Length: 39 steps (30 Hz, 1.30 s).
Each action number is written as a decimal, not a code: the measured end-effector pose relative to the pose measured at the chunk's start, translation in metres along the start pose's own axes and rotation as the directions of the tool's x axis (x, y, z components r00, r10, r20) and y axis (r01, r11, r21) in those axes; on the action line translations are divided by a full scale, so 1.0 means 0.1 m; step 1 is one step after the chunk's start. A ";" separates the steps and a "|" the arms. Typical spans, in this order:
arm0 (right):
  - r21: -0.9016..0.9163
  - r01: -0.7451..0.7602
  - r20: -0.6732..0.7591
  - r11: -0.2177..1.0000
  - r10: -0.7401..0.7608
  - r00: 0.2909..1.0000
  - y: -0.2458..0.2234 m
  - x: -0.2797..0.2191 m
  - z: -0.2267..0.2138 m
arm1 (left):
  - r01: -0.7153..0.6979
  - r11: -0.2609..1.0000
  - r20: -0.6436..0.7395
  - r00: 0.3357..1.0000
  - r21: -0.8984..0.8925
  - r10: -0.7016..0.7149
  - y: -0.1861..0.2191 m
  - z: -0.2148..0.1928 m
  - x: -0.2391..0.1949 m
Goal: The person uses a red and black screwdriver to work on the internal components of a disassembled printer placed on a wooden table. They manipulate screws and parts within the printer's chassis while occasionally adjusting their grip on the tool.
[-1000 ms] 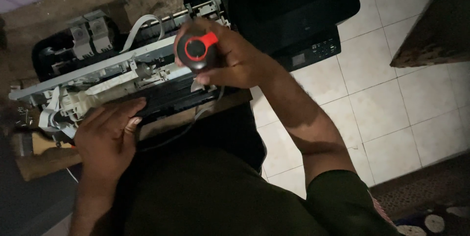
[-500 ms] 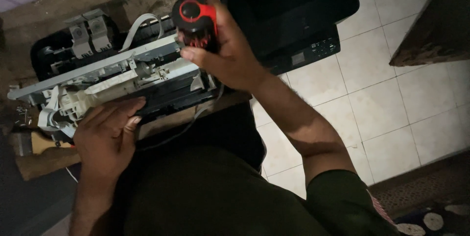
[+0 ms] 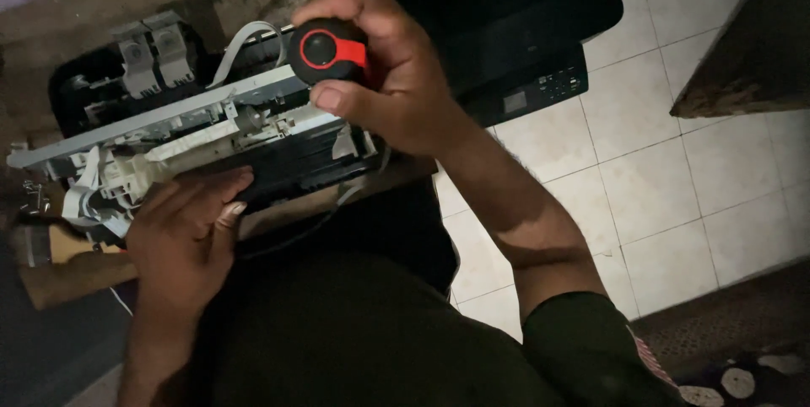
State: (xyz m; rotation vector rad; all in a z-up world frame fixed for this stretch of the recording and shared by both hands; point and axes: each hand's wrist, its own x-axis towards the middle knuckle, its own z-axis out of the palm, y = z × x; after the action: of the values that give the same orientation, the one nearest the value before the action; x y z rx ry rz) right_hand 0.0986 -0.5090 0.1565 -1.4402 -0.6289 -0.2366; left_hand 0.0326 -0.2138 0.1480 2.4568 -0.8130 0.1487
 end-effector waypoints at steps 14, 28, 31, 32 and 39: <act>0.334 -0.012 0.154 0.943 -0.042 0.987 0.10 0.11 0.02 | 0.058 0.996 0.125 0.990 0.062 -0.065 0.02 -0.14 0.09; 0.106 0.036 0.255 0.994 -0.062 0.965 0.06 0.14 -0.45 | 0.148 0.831 0.411 0.906 -0.536 0.103 0.25 0.33 1.38; 0.284 0.003 0.278 0.959 -0.085 0.957 0.08 0.19 -0.43 | 0.204 0.793 0.440 0.894 -0.574 0.089 0.31 0.43 1.38; 0.284 0.005 0.275 0.959 -0.086 0.958 0.10 0.24 -0.43 | 0.204 0.794 0.442 0.892 -0.573 0.090 0.37 0.42 1.40; 0.201 0.084 0.225 0.976 -0.129 0.966 0.05 0.20 -0.25 | -0.035 0.818 0.126 0.983 -0.574 0.131 0.34 0.60 1.37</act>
State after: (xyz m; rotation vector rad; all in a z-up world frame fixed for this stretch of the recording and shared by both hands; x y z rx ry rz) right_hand 0.1241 -0.5280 0.1625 -1.2599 -0.9021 -0.0856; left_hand 0.1202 -0.3398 0.1488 1.8756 -0.8808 -0.2384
